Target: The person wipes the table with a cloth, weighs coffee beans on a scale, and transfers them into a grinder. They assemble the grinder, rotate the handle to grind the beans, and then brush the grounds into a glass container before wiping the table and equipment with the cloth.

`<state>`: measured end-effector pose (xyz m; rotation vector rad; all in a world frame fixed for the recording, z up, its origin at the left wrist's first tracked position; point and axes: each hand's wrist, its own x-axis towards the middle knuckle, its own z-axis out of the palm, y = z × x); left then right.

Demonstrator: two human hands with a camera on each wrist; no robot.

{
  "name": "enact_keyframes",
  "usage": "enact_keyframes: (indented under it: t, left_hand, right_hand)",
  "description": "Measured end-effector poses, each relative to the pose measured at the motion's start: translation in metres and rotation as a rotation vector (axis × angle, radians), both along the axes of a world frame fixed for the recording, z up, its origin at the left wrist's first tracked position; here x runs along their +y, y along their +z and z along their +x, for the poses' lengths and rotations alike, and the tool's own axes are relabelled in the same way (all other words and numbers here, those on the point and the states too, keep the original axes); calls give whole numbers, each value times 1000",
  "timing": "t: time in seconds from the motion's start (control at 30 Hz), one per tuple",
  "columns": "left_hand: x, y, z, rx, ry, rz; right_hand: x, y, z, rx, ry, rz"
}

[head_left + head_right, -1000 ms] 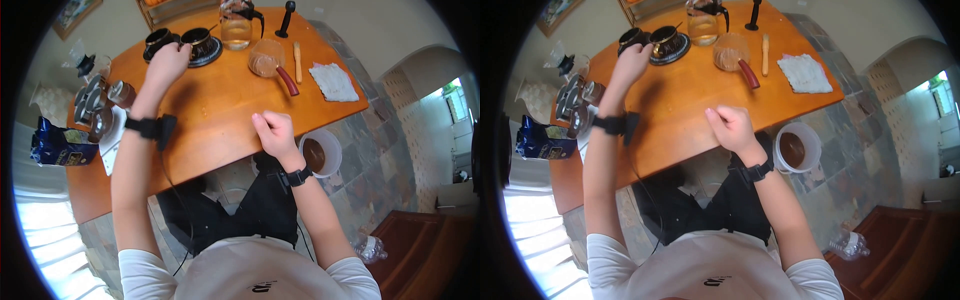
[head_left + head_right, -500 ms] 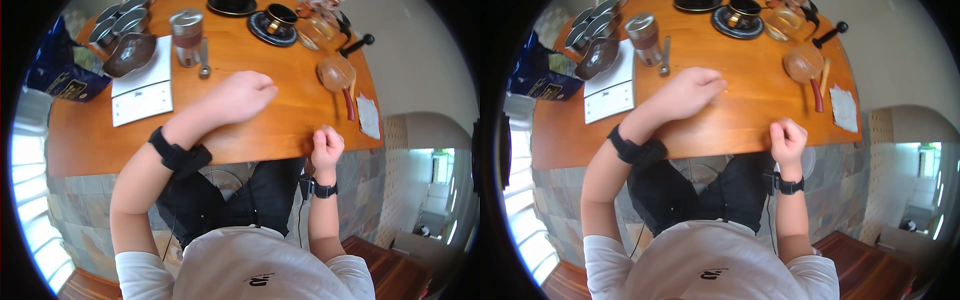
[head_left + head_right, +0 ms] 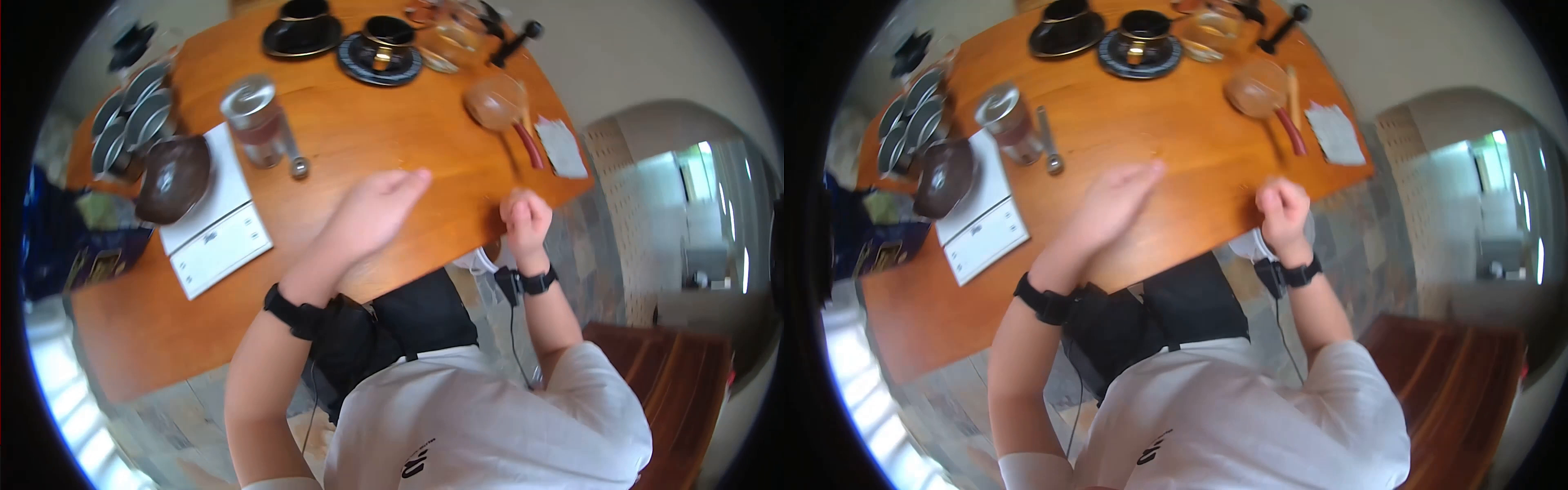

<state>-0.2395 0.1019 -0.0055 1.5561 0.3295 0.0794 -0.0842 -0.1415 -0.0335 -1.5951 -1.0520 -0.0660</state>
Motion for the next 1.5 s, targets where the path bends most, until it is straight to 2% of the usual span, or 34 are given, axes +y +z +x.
enact_keyframes:
  t: [0.03,0.1,0.17,0.2,0.27,0.33,0.37,0.43,0.47,0.57,0.67,0.73,0.83,0.9,0.93,1.0,1.13,1.3,1.5]
  left_hand:
    - [1,-4,1,-8,-53,-1]
    - [6,-11,5,1,-23,-150]
    - [6,-8,4,14,-19,-191]
    - [5,-5,3,37,5,-233]
    - [3,6,2,48,21,-240]
    - [2,7,1,65,37,-245]
    - [6,5,0,42,27,-240]
    - [6,7,0,15,26,-223]
    - [6,11,0,-1,51,-204]
    - [9,16,-2,-30,90,-196]
    - [8,16,-2,-28,94,-230]
    - [7,16,-1,-7,78,-238]
    - [9,17,-2,-41,239,-273]
    - [13,15,-1,-209,338,-276]
    - [13,14,-2,-189,343,-279]
    - [11,15,-1,-302,394,-313]
    - [6,16,-5,-291,371,-293]
    - [-1,11,-9,-481,368,-164]
    - [-7,1,-12,-361,327,-157]
  right_hand:
    - [-6,10,8,-44,-8,25]
    - [-36,28,49,-116,-192,77]
    - [-45,72,87,-23,-367,-31]
    - [-54,75,119,-1,-387,-116]
    - [-66,67,173,24,-414,-205]
    - [-78,53,209,-374,-387,-639]
    - [-84,45,219,-373,-392,-637]
    - [-94,23,241,-429,-372,-877]
    - [-98,11,252,-421,-296,-937]
    - [-103,-6,252,-324,-351,-939]
    - [-112,-17,254,-383,-384,-984]
    - [-115,-19,240,-392,-420,-1010]
    - [-118,-16,203,-394,-487,-1050]
    - [-115,-17,173,-371,-499,-1066]
    - [-114,-17,160,-377,-530,-1051]
    - [-108,-18,131,-374,-555,-1041]
    - [-84,-16,64,-422,-622,-989]
    - [-44,-13,-1,-356,-661,-916]
    - [18,5,-53,-306,-488,-952]
